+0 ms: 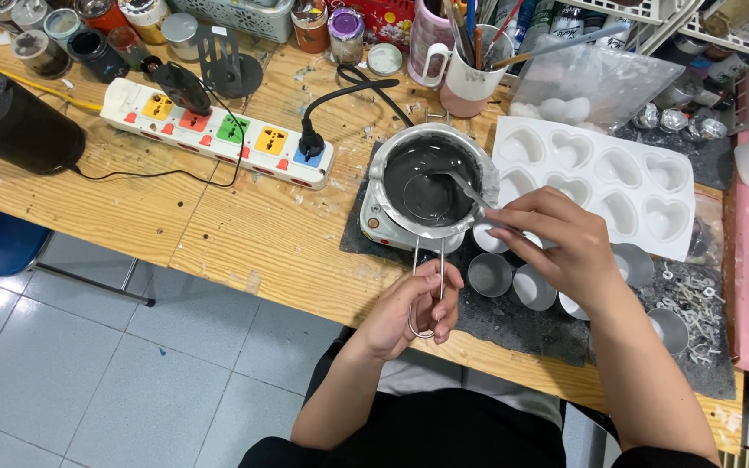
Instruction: Stirring melted wax in a heating pot and preparing candle containers.
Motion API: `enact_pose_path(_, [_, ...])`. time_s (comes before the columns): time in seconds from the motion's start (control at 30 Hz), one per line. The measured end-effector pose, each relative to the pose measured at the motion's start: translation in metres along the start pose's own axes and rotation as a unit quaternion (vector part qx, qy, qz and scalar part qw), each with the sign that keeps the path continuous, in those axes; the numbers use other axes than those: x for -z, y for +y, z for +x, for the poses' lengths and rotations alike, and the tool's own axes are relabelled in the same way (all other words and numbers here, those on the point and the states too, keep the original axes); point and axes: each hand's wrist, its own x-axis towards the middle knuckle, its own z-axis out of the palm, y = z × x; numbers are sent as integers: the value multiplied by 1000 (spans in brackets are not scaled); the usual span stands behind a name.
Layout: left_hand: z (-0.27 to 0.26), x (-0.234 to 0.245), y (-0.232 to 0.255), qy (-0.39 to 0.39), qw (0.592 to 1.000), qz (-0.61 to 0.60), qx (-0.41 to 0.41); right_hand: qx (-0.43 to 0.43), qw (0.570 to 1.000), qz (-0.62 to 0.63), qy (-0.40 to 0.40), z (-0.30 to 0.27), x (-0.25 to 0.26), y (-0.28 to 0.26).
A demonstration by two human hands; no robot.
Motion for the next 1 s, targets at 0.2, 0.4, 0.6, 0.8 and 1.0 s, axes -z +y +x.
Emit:
enact_pose_path(0.2, [0, -3, 6, 31, 996, 83, 5, -22, 999, -1, 42, -12, -2, -5])
enact_pose_path(0.4, [-10, -10, 17, 153, 933, 323, -27, -105, 983, 87, 122, -13, -3, -5])
enact_pose_path(0.6, [-46, -52, 53, 321, 716, 597, -167, -80, 987, 51, 127, -1, 6, -8])
enact_pose_path(0.8, [-5, -84, 90, 201, 516, 766, -327, 6, 995, -19, 100, 14, 13, -13])
enact_pose_path(1.0, [56, -73, 103, 137, 369, 829, -397, 47, 994, -33, 92, 23, 9, -16])
